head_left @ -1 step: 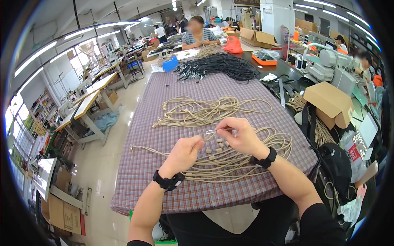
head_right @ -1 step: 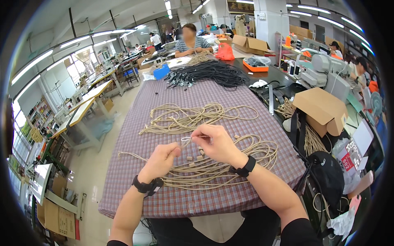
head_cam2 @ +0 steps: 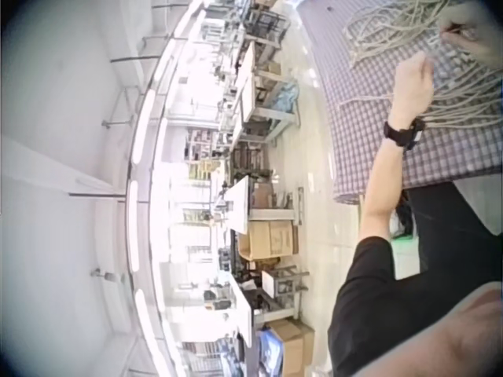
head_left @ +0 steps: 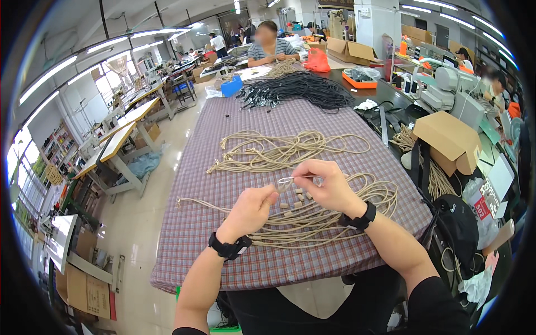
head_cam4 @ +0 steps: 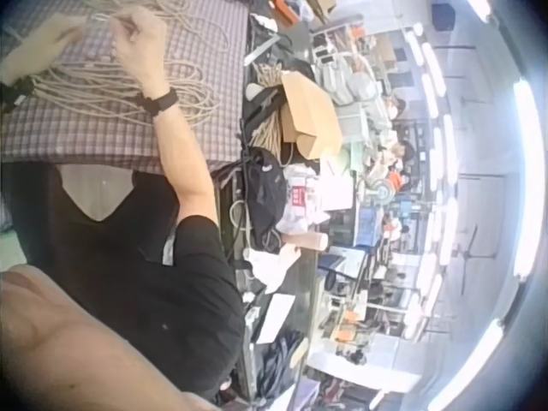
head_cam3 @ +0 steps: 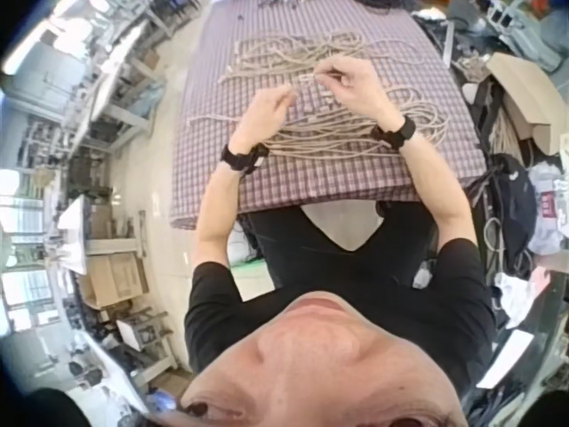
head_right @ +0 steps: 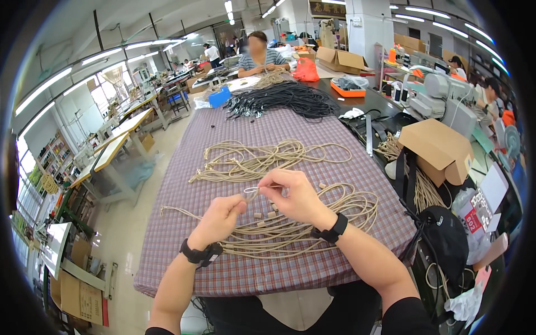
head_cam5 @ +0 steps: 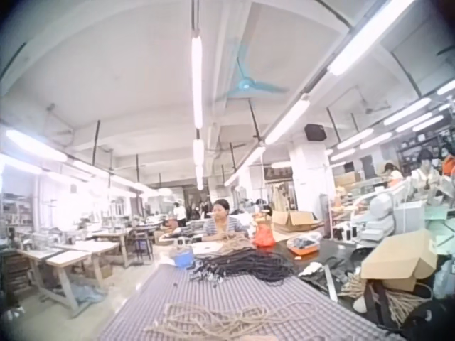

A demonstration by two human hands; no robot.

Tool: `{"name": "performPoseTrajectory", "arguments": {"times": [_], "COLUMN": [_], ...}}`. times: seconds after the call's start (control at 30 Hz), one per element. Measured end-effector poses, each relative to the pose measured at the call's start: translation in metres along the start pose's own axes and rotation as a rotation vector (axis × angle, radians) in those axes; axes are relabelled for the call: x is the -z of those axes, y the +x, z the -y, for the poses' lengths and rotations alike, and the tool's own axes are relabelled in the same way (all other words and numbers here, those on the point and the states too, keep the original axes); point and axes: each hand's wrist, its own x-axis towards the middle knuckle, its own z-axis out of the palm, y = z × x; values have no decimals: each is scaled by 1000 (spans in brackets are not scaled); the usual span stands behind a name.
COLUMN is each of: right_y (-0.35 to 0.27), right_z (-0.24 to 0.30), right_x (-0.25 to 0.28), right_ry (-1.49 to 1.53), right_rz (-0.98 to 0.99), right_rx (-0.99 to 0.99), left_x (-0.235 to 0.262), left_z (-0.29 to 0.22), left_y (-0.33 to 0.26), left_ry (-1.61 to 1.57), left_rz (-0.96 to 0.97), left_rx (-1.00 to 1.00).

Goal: The person assembles beige cords by threading a white wire through a wooden bead and attaching it to the cord end. They repeat this process for multiple cords, handling them one at a time on a checkered tablecloth in a factory setting.

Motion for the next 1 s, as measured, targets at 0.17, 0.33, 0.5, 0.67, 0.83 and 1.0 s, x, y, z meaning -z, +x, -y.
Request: {"name": "performPoseTrajectory", "arguments": {"times": [0.17, 0.33, 0.5, 0.67, 0.83, 1.0], "right_y": [-1, 2, 8, 1, 0, 3], "right_z": [9, -1, 10, 7, 10, 5], "right_x": [-1, 33, 59, 13, 1, 9], "right_ry": [363, 908, 346, -152, -146, 13], "right_rz": [115, 50, -30, 161, 88, 263], "right_rx": [-21, -120, -22, 116, 115, -155], "left_x": [-16, -20, -11, -18, -11, -6], "left_z": [-3, -7, -9, -9, -5, -11], "left_y": [-4, -3, -3, -5, -4, -5], "left_ry": [107, 222, 212, 116, -9, 105], "left_rz": [20, 21, -29, -58, -93, -113], "left_rx": [-133, -121, -78, -130, -114, -193]}}
